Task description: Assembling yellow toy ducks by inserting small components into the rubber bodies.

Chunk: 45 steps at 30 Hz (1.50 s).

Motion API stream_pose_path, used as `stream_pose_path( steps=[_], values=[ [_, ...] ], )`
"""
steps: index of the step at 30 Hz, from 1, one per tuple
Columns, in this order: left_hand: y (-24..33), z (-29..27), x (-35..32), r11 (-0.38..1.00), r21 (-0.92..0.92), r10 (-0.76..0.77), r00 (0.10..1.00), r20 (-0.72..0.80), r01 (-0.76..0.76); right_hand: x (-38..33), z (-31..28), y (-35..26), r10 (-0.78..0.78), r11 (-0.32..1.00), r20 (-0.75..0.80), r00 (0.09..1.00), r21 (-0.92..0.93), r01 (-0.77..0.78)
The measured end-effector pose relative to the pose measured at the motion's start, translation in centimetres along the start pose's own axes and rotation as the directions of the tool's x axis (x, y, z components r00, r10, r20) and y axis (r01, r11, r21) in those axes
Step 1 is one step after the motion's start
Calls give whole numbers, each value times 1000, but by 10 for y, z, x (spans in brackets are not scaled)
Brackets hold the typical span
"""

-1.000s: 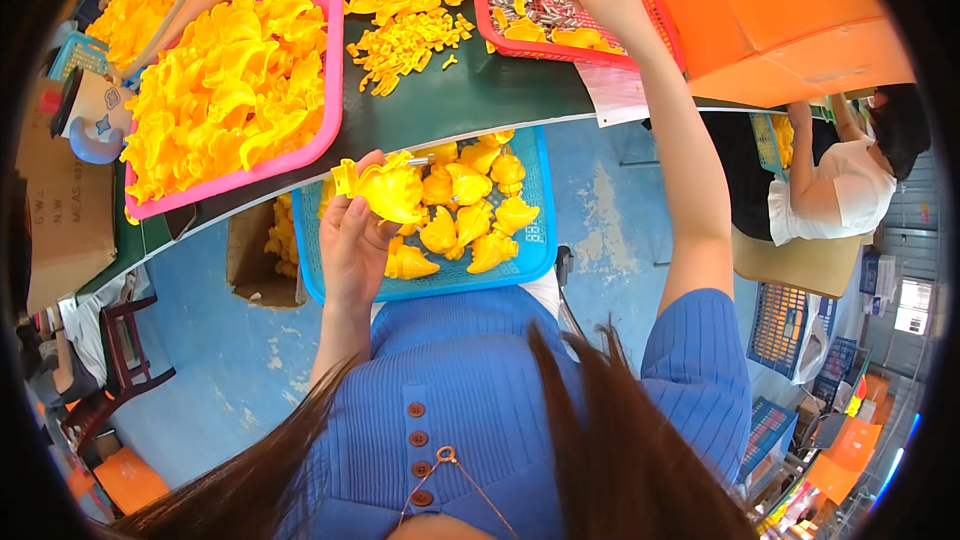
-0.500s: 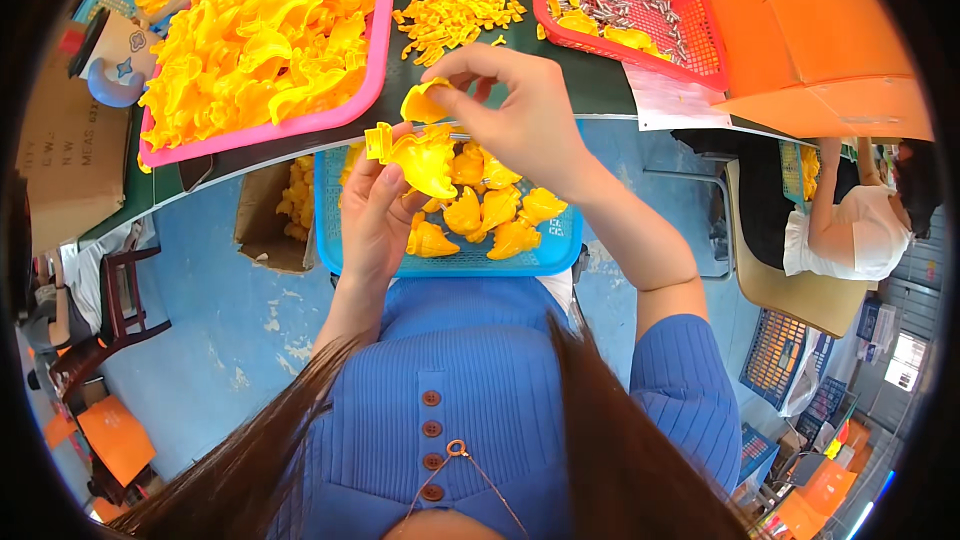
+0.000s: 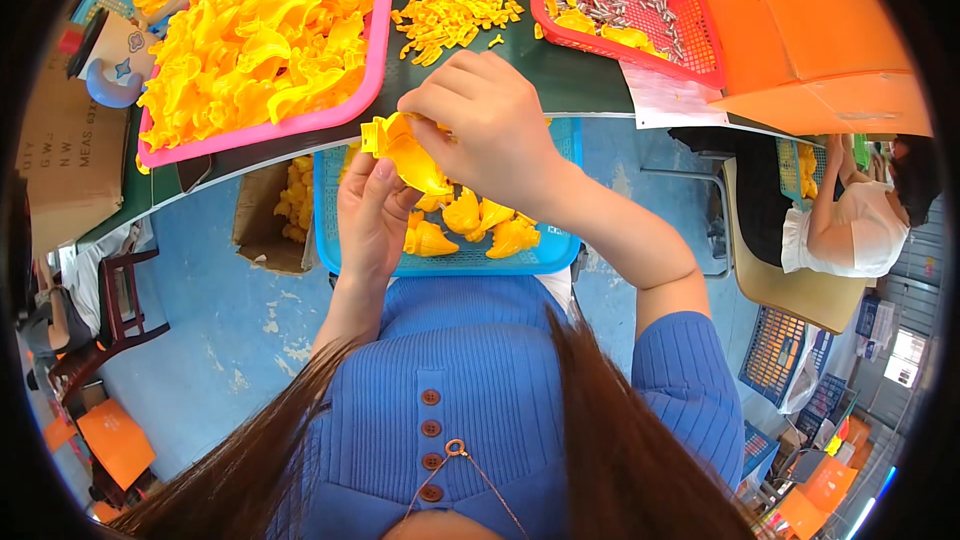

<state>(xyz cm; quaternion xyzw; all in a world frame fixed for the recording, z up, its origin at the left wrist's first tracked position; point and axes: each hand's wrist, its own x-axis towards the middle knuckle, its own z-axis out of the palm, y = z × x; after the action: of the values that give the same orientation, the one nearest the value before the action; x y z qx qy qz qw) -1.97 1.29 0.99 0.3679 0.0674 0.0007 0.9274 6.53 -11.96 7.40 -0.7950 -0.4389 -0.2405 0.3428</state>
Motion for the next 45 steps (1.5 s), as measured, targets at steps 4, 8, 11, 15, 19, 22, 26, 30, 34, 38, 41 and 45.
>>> stream_pose_path(
  steps=[4,8,11,15,19,22,26,30,34,38,41,45],
  values=[
    [1,1,0,1000,-9,13,1000,7,-13,-1,3,-2,-4,1000,7,1000,2,4],
    [2,0,1,1000,-1,15,1000,-8,-15,-2,6,-1,-9,1000,13,1000,-15,10],
    [3,0,1,1000,13,17,1000,-23,-16,-2,7,-2,-21,999,11,1000,-39,21],
    [5,3,2,998,43,55,998,-15,-54,-3,11,0,-60,995,-14,998,-81,59],
    [7,2,1,998,44,51,999,-10,-50,-3,8,-2,-42,998,-31,999,-56,40],
    [8,2,1,996,71,55,998,-14,-54,-2,8,-1,-81,995,-42,996,-67,78],
    [7,3,0,994,92,52,998,-26,-50,-4,10,2,-98,994,-41,994,-42,96],
    [1,1,0,994,108,42,997,-58,-35,-8,10,1,49,998,60,997,-28,-48],
    [-2,0,2,992,116,46,998,-53,-40,-7,4,1,198,980,175,965,-23,-197],
    [-8,-5,9,989,138,54,997,-57,-46,-13,9,4,238,971,187,953,-33,-236],
    [-6,-5,12,987,151,62,997,-47,-54,-15,12,7,143,990,130,981,-31,-140],
    [-5,-7,9,970,220,106,994,-8,-102,-16,12,9,20,1000,59,998,-20,-19]
  ],
)
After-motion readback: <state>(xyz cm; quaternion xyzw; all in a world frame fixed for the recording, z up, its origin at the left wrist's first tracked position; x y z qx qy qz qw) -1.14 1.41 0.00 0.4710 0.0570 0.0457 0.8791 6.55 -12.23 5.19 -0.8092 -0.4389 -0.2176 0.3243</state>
